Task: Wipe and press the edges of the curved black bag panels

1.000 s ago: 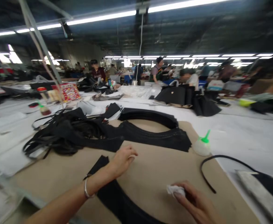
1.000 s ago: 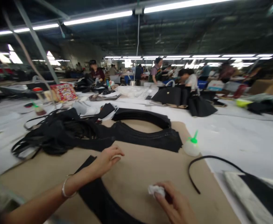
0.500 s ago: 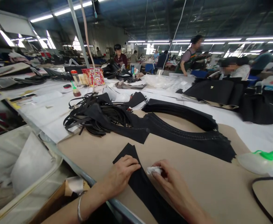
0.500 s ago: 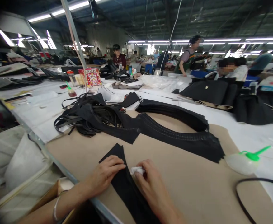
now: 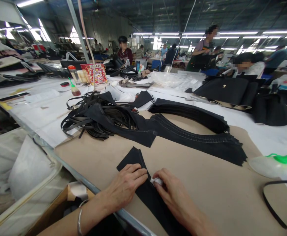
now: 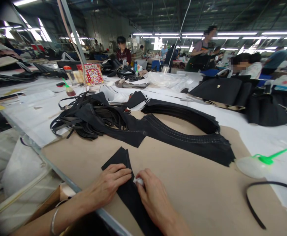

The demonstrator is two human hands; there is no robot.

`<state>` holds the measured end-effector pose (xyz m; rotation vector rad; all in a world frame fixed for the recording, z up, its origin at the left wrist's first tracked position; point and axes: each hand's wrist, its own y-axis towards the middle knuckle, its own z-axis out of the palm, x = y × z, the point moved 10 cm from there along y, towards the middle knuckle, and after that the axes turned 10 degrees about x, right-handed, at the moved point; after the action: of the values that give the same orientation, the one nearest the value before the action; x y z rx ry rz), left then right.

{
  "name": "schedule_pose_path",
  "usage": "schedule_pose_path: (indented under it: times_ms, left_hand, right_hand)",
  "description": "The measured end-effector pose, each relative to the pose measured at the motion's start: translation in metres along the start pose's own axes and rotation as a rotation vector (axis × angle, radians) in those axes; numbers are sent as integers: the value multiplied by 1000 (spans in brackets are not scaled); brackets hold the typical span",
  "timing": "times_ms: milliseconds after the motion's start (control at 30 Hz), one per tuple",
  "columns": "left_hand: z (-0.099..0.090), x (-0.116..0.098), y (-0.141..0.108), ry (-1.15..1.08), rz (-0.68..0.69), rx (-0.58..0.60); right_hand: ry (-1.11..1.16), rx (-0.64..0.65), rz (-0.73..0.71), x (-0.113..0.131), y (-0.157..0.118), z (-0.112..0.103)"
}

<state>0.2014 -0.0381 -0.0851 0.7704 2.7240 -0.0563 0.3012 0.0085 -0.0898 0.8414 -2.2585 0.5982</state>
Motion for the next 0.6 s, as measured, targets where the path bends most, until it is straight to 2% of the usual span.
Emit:
schedule_pose_path:
  times_ms: [233,300,400,500,600]
  left_hand:
    - [4,-3,2,59,29,18]
    - [5,-3,1,83,45,18]
    - [7,-4,0,124,67,9]
    - [8,-4,0,137,71,-2]
    - [8,-4,0,133,69,4]
  right_hand:
    - [-149,151,59,-13,-32,-6]
    - [-136,145,72,-12,-32,-12]
    - [-54,68,28,-3,-21,-17]
    - [-15,45,-23,4,-13,-7]
    - [-33,98,-16,-1,-21,4]
